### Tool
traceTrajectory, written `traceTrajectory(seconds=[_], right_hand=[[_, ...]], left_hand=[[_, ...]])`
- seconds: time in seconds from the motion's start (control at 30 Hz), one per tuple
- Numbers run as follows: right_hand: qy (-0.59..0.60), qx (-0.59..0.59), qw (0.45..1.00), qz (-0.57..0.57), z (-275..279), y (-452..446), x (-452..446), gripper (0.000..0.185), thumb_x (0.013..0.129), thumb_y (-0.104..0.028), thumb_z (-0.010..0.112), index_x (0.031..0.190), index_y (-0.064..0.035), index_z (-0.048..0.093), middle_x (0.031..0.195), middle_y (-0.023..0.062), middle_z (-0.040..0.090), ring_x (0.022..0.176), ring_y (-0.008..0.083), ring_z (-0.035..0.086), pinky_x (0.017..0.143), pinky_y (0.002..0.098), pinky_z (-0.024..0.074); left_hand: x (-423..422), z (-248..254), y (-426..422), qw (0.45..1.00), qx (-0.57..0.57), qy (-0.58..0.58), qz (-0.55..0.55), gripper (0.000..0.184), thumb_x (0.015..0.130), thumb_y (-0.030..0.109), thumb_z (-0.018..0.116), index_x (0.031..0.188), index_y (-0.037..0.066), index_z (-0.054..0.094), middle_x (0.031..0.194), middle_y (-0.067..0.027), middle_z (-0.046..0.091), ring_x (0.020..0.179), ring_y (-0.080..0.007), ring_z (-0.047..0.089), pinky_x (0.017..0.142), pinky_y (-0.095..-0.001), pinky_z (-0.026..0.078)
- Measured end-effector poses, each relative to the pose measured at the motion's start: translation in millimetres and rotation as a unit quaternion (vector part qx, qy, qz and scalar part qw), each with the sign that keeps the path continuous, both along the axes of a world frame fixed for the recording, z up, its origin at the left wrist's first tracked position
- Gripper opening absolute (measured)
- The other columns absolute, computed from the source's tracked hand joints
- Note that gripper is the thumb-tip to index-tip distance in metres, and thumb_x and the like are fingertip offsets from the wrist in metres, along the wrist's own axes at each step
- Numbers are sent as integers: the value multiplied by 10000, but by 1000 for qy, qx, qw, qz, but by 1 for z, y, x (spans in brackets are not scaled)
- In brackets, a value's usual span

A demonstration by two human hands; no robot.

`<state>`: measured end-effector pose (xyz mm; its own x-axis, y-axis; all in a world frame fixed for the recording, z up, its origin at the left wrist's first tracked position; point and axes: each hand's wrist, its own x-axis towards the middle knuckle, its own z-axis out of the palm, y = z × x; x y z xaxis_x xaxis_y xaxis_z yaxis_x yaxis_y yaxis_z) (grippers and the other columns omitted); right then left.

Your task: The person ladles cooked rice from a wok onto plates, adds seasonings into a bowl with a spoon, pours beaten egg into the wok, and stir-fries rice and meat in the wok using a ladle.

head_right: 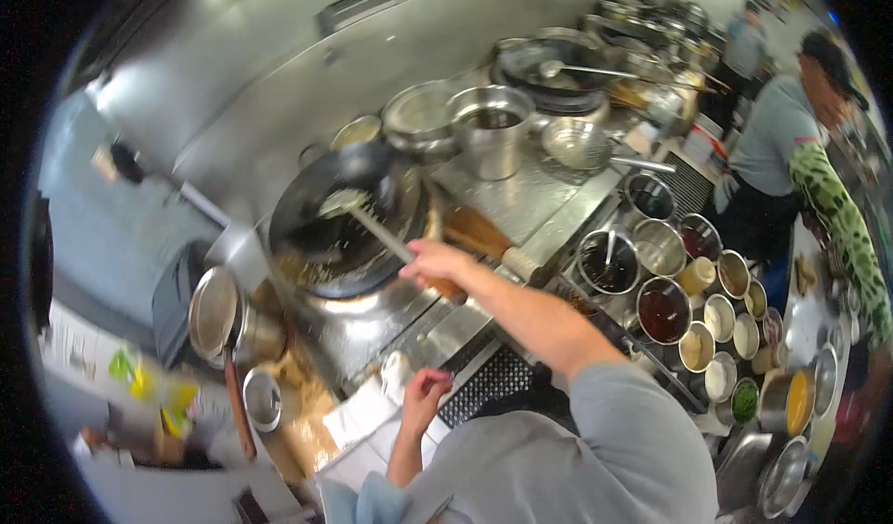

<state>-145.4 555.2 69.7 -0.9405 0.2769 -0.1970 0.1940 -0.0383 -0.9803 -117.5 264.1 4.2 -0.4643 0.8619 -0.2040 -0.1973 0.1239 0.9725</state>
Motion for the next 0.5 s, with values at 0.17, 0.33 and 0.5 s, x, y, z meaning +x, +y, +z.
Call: traceTrajectory(seconds=[0.17,0.33,0.5], right_hand=[[227,-361,904,-29,45,-16,94,344,878,-116,617,1191,-74,480,719,5,521,493,70,487,390,227,384],[201,-287,932,-94,96,83,117,282,866,-96,621,1125,-112,508,676,-49,476,476,23,414,338,187,284],[67,-7,981,-184,109,203,157,404,838,-104,635,1197,-37,463,707,-20,471,478,62,417,353,221,353]], left_hand=[[-10,14,5,998,-33,34,51,103,848,-26,570,938,23,580,895,-73,645,792,-132,613,762,-268,497],[-56,72,74,937,35,317,143,121,837,-25,564,954,-1,581,920,-124,651,898,-221,628,833,-327,487],[-91,138,130,773,-17,597,213,225,734,15,593,957,6,571,1085,-175,589,1063,-361,530,913,-429,428]])
